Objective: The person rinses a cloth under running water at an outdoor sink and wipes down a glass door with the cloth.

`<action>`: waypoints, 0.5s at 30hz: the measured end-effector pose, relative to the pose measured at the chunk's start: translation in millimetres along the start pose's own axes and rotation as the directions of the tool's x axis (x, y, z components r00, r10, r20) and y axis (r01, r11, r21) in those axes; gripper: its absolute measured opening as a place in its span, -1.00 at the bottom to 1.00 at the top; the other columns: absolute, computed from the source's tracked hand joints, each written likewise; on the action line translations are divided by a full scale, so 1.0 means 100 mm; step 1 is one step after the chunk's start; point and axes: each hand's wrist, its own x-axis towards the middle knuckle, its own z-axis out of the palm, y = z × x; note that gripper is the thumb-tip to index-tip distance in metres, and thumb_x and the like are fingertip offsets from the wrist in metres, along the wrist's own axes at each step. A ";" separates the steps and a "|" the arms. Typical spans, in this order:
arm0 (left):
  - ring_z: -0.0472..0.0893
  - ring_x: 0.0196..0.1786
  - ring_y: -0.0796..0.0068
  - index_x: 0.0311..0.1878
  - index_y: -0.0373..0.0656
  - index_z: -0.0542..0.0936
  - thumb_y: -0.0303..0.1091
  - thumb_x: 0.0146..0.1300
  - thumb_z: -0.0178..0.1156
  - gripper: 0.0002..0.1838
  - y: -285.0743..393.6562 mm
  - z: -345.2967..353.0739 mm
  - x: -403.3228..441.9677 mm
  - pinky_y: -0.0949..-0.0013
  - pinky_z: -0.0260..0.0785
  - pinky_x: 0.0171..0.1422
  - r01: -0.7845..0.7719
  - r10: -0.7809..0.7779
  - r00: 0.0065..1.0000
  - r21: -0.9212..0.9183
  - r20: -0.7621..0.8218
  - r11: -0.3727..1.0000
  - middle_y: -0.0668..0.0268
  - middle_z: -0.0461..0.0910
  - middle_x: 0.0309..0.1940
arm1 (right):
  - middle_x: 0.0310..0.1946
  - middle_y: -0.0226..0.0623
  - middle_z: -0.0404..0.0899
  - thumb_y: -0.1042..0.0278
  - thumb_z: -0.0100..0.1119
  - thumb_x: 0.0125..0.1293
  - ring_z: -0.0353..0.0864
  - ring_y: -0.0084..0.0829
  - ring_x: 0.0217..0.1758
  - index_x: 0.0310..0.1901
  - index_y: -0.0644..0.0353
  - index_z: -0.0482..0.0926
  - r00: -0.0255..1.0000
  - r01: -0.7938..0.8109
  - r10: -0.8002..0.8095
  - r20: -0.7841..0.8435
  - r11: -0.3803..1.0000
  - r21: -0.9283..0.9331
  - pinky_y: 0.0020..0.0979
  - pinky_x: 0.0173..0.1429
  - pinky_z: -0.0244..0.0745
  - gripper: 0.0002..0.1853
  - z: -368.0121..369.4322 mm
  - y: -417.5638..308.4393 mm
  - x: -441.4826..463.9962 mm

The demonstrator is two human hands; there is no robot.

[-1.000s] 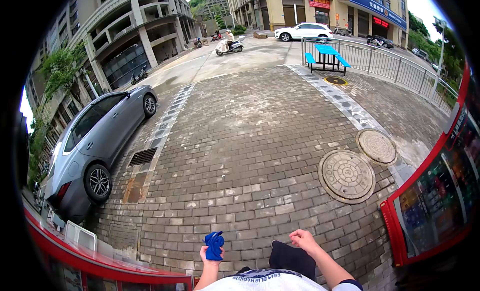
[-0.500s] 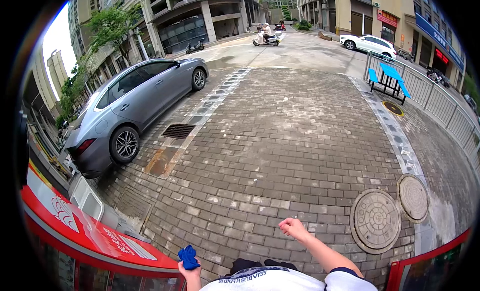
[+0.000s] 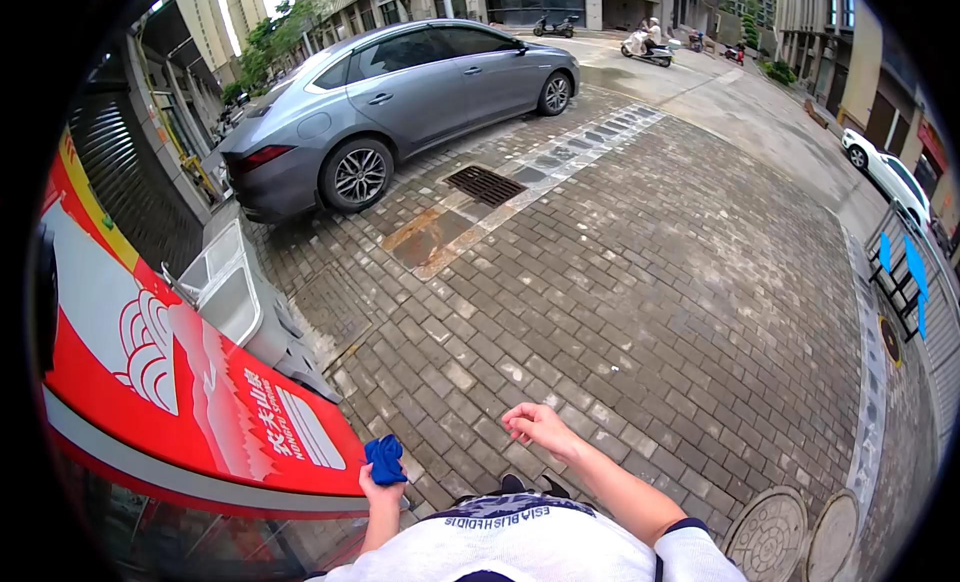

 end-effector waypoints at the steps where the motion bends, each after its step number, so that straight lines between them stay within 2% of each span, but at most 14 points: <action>1: 0.51 -0.24 0.25 -0.10 -0.10 0.47 -0.18 -0.15 0.02 -0.55 0.10 0.07 0.08 0.23 0.30 -0.16 -0.021 0.016 0.997 -0.070 -0.073 0.997 0.26 0.54 -0.22 | -0.31 -0.39 0.55 0.39 0.05 0.23 0.49 -0.62 -0.32 -0.17 0.24 0.52 0.999 -0.028 0.028 0.041 1.000 0.000 -0.58 -0.26 0.39 -0.82 0.05 0.00 0.26; 3: 0.52 -0.20 0.22 -0.09 -0.12 0.46 -0.21 -0.12 0.02 -0.55 0.28 0.26 0.37 0.20 0.33 -0.14 -0.054 0.046 0.998 -0.193 -0.048 0.980 0.23 0.54 -0.22 | -0.35 -0.39 0.55 0.40 0.05 0.23 0.50 -0.61 -0.35 -0.19 0.26 0.52 0.998 -0.045 0.045 0.037 0.999 0.004 -0.57 -0.26 0.40 -0.83 0.13 -0.04 0.71; 5: 0.50 -0.23 0.19 -0.07 -0.14 0.44 -0.18 -0.10 0.03 -0.54 0.35 0.64 0.57 0.20 0.30 -0.20 -0.086 0.062 0.988 -0.164 -0.142 0.983 0.21 0.54 -0.22 | -0.36 -0.37 0.56 0.44 0.03 0.23 0.51 -0.60 -0.37 -0.20 0.26 0.52 0.996 -0.089 0.087 0.034 0.995 0.045 -0.56 -0.27 0.41 -0.85 0.09 -0.18 1.02; 6: 0.49 -0.24 0.20 -0.08 -0.14 0.44 -0.18 -0.10 0.04 -0.55 0.40 0.85 0.77 0.20 0.28 -0.21 -0.073 0.063 0.996 -0.195 -0.056 0.978 0.21 0.53 -0.20 | -0.35 -0.36 0.56 0.43 0.03 0.23 0.50 -0.61 -0.38 -0.20 0.26 0.52 0.993 -0.109 0.106 0.053 0.992 0.059 -0.57 -0.28 0.41 -0.84 0.04 -0.19 1.25; 10: 0.50 -0.19 0.20 -0.04 -0.13 0.44 -0.19 -0.08 0.03 -0.54 0.53 1.32 1.17 0.19 0.30 -0.15 -0.107 0.113 0.994 -0.318 0.002 0.942 0.22 0.54 -0.17 | -0.36 -0.36 0.56 0.43 0.03 0.22 0.51 -0.61 -0.39 -0.20 0.25 0.53 0.979 -0.174 0.167 0.118 0.984 0.047 -0.58 -0.32 0.42 -0.84 -0.09 -0.18 1.94; 12: 0.48 -0.14 0.19 0.01 -0.16 0.42 -0.22 -0.07 0.05 -0.50 0.70 1.43 1.51 0.18 0.30 -0.08 -0.128 0.152 0.985 -0.243 0.084 0.962 0.19 0.51 -0.09 | -0.37 -0.36 0.56 0.42 0.03 0.22 0.51 -0.60 -0.39 -0.20 0.25 0.53 0.964 -0.208 0.199 0.174 0.978 0.032 -0.58 -0.32 0.42 -0.84 -0.13 -0.24 2.47; 15: 0.48 -0.12 0.16 0.03 -0.17 0.41 -0.22 -0.03 0.05 -0.50 0.99 1.86 1.96 0.17 0.27 -0.01 -0.271 0.285 0.958 -0.325 -0.003 0.906 0.20 0.51 -0.09 | -0.37 -0.37 0.55 0.42 0.03 0.23 0.51 -0.61 -0.40 -0.20 0.25 0.53 0.945 -0.195 0.204 0.254 0.979 -0.062 -0.58 -0.31 0.42 -0.84 -0.10 -0.62 3.46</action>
